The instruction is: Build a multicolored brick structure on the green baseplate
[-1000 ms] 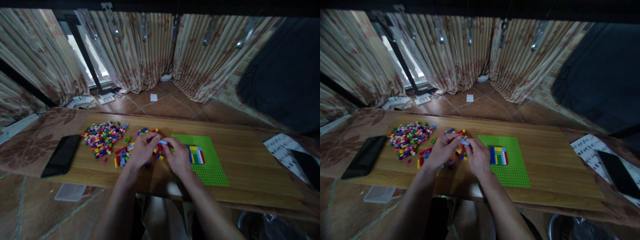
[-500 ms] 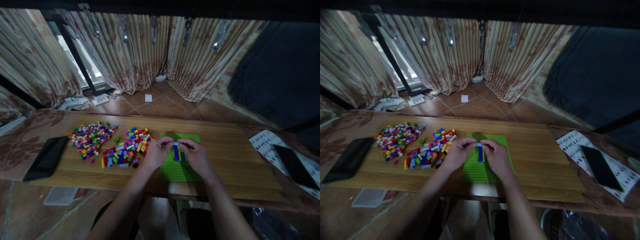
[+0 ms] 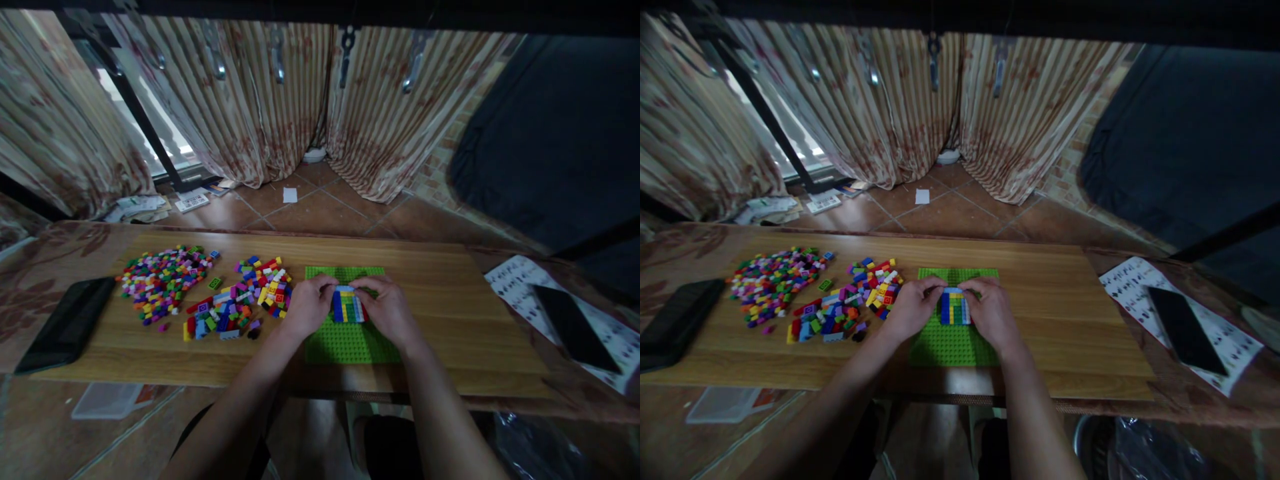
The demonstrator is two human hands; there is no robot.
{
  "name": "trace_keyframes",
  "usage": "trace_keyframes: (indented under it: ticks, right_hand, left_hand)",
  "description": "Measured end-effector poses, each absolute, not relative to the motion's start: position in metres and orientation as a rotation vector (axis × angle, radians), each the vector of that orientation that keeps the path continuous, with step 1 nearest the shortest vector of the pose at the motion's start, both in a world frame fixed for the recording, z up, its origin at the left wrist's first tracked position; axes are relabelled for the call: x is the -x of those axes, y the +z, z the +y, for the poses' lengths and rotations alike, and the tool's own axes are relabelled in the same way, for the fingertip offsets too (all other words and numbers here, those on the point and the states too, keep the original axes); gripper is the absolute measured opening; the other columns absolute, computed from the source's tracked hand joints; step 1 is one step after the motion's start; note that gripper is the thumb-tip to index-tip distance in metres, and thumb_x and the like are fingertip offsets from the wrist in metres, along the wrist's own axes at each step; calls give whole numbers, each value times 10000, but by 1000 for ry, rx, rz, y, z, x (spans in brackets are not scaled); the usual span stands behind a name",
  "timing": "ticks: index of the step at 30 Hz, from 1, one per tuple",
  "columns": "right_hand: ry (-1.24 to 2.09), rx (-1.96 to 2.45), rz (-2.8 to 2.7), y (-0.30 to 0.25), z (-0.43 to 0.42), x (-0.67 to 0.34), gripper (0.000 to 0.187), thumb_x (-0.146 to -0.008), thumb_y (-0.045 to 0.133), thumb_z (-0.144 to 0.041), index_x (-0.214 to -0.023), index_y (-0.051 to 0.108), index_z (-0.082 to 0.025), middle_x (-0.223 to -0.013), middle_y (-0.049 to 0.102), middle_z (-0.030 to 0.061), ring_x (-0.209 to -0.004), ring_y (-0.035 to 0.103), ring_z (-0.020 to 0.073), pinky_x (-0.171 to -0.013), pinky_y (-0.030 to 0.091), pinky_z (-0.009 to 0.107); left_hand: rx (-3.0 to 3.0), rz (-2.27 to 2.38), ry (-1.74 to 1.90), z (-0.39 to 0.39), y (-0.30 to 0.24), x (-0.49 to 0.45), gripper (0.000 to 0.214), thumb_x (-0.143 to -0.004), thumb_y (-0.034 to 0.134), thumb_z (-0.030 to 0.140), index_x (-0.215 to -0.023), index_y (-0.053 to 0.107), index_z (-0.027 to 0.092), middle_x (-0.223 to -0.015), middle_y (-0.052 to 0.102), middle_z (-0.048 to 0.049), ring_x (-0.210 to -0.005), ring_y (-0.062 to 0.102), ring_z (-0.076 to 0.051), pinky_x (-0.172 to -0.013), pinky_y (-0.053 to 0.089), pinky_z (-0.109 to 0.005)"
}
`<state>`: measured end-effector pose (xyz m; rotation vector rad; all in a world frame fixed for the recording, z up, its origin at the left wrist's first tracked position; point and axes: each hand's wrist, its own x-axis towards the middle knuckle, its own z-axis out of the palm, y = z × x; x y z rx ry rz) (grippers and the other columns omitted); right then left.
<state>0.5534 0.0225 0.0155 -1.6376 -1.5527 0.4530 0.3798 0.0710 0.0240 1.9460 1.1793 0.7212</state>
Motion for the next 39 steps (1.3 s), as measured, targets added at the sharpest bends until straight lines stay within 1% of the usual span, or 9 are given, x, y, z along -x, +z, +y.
trace_keyframes:
  ticks: [7,15,21,26,34,39]
  right_hand:
    - [515,1614,-1526,14,23,-555,172,-822,597,-276,-860,764,-256,-887,743,37,-887,652,220,-864,491,392]
    - [566,1616,-1459,12,26,-552,152,-806,624,-289,-840,768,-257,-886,753,35,-895,656,227,-866,483,400]
    - [605,1608,-1443,10,25,-554,143,-803,635,-294,-845,767,-261,-892,755,31,-894,665,225,-870,489,400]
    - [634,1631,-1439,9,26,-554,155,-804,635,-308,-867,765,-251,-916,756,38,-904,676,229,-870,497,404]
    - [704,1639,-1441,15,25,-552,252,-862,560,-379,-900,755,-222,-909,765,40,-820,682,206,-779,509,356]
    - [658,1699,-1422,15,27,-548,273,-860,541,-390,-854,753,-220,-868,762,46,-792,675,206,-749,498,347]
  left_hand:
    - [-1982,1179,699,74,23,-381,266,-911,489,181,-979,745,200,-943,762,-30,-877,697,-184,-796,526,-270]
    - [-1954,1166,702,75,24,-379,288,-921,462,193,-989,742,179,-924,757,-43,-837,685,-177,-762,513,-264]
    - [-1965,1186,685,75,25,-381,289,-931,462,243,-912,744,183,-805,733,-25,-736,650,-156,-667,472,-230]
    - [-2018,1181,634,74,28,-381,297,-936,451,245,-869,732,178,-723,696,-14,-655,606,-137,-616,427,-216]
    - [-2070,1181,626,73,30,-382,293,-932,445,216,-831,718,180,-740,696,-24,-676,619,-147,-645,436,-227]
    - [-2099,1190,614,72,32,-382,306,-940,430,210,-818,709,177,-743,689,-28,-684,620,-148,-651,434,-233]
